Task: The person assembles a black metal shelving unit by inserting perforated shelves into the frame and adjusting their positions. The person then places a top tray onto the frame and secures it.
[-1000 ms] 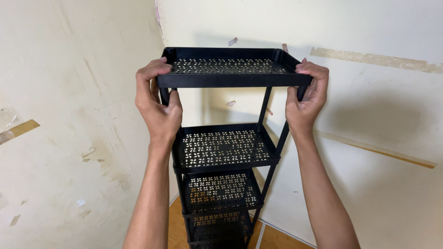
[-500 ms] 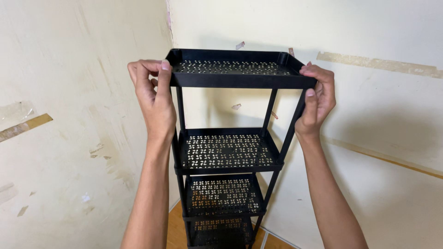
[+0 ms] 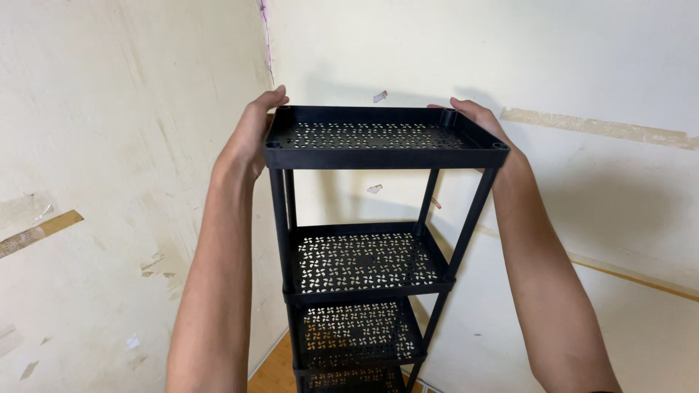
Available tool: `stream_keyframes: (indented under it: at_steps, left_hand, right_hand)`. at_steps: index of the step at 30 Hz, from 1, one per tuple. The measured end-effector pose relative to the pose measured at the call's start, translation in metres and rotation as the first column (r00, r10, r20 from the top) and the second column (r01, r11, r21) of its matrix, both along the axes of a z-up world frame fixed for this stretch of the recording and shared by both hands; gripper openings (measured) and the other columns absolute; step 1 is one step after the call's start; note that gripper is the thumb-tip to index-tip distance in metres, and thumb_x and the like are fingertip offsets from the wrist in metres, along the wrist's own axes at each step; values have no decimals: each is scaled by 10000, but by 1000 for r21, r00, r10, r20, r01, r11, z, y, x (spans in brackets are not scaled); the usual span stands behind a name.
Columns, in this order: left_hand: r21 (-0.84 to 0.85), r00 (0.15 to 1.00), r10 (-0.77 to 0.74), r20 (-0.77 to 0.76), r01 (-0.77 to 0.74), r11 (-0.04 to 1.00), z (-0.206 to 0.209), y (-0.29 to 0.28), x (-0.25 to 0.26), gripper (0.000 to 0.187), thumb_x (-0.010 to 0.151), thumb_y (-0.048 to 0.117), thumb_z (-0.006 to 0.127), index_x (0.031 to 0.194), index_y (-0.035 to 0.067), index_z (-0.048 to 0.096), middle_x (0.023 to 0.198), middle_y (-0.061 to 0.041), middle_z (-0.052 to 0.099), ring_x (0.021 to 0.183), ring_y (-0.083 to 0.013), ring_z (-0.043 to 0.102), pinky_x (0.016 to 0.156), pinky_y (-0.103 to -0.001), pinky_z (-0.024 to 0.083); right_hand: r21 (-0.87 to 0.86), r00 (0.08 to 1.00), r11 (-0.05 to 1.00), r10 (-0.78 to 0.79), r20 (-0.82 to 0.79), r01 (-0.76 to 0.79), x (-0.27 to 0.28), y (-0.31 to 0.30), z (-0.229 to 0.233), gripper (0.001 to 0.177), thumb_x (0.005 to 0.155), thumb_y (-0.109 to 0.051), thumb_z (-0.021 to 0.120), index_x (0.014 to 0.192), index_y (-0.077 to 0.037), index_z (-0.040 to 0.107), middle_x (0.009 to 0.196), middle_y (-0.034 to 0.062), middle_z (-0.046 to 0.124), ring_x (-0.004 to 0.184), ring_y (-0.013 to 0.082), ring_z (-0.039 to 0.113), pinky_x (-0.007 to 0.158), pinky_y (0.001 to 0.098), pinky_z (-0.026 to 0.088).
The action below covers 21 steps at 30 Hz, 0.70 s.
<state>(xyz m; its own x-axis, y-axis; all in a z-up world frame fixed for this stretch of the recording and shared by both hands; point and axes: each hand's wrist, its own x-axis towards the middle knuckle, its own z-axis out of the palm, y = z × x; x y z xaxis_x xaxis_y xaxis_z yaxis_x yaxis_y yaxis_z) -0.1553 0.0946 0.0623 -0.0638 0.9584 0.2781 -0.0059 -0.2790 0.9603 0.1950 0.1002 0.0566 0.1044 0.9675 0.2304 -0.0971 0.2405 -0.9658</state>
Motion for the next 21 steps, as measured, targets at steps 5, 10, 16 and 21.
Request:
stream_keyframes:
  at_steps: [5,10,16,21]
  left_hand:
    - [-74,988,-98,117,108,991,-6,24,6,444,940,416,528,1073,1,611,834,-99,618,596,-205,584,557,-382,489]
    - [-85,936,-162,314,197,977,-11,47,4,277,849,300,540,924,64,665,764,-76,632,515,-170,609,503,-318,545]
    - [-76,888,-178,424,231,970,-22,75,0,215,855,256,607,858,41,604,711,-86,586,494,-204,550,488,-355,498]
    - [-22,874,-209,439,243,970,-24,88,-2,201,868,250,609,827,56,583,695,-82,573,480,-198,540,476,-358,489]
  right_hand:
    - [-44,999,999,-26,-26,24,10,26,-10,261,986,-354,674,1077,-112,638,1092,91,690,862,171,585,769,290,515]
    - [338,972,915,235,0,-221,23,39,-39,333,993,-348,566,1155,-79,673,1306,150,710,1087,177,712,1032,263,538]
    - [561,963,791,132,233,-244,26,49,-46,313,1029,-347,517,1178,-101,639,1302,139,689,1169,176,688,1213,251,365]
    - [157,963,964,235,-133,-214,16,39,-27,415,1031,-370,624,1268,-33,676,1272,174,674,1061,210,647,999,338,501]
